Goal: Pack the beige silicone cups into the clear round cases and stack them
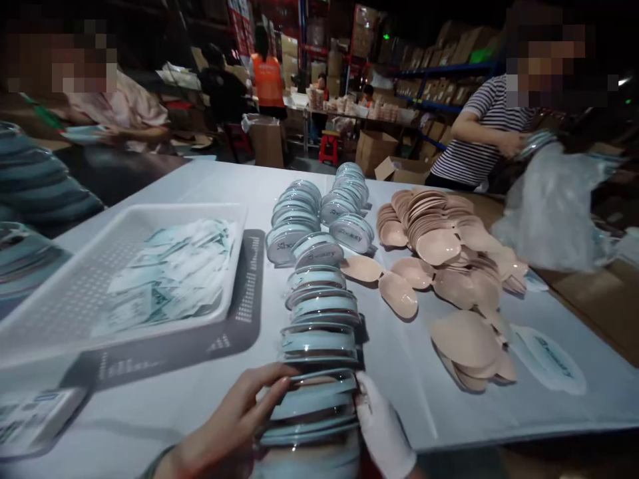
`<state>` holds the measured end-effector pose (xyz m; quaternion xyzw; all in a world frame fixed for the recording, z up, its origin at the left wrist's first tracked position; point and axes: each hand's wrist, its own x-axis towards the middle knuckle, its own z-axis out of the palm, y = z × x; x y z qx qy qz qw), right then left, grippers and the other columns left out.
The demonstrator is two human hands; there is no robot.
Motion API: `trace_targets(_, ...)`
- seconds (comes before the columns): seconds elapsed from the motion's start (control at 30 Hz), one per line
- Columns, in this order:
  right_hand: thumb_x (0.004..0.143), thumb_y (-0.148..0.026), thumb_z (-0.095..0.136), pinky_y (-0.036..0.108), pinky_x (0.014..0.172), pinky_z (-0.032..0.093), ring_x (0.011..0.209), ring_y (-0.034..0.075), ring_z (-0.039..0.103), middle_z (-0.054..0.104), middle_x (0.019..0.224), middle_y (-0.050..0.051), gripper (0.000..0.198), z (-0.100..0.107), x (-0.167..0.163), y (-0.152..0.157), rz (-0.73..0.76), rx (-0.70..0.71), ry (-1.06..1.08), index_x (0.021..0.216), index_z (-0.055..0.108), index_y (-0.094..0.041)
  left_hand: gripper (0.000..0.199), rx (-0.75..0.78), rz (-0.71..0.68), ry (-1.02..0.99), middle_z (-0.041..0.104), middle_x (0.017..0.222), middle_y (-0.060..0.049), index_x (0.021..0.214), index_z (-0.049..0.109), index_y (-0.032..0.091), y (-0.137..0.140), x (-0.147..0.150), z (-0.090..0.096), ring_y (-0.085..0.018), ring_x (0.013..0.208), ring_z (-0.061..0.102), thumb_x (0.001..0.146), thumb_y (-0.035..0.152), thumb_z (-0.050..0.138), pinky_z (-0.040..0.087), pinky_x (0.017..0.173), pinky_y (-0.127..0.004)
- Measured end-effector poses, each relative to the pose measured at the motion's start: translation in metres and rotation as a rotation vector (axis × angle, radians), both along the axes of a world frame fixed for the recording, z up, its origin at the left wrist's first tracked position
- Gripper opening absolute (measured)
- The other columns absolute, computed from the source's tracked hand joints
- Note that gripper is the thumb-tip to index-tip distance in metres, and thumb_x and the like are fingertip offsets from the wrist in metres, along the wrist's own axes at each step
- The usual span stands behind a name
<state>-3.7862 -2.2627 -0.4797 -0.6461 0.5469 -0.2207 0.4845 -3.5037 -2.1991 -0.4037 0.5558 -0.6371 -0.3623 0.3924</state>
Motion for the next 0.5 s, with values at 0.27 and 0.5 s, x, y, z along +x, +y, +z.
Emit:
trace_targets(0.27, 0.09, -0.052, 0.038, 0.045, 0.116, 0.045, 0.132, 0.029, 0.06, 0.063, 0.14, 0.02, 0.065, 0.013, 0.014, -0.008, 0.119, 0.01, 0.053, 0.138, 0.057, -0.012, 0.055, 0.324, -0.159, 0.197, 0.074, 0.099, -0.006, 0.101, 0.064, 0.019, -0.011, 0.008, 0.014, -0.02, 0.082, 0.064, 0.099, 0.069, 0.041, 0.051, 0.07, -0.027)
trace_targets(0.5, 0.073, -0.058, 0.069, 0.026, 0.061, 0.05, 0.064, 0.013, 0.055, 0.057, 0.08, -0.003, 0.094, 0.061, 0.01, -0.023, 0.125, 0.354, -0.188, 0.148, 0.032, -0.014, 0.052, 0.364, -0.337, 0.231, 0.075, 0.131, -0.004, 0.135, 0.072, 0.028, -0.018, 0.017, 0.034, -0.028, 0.123, 0.066, 0.102, 0.058, 0.045, 0.049, 0.11, -0.036)
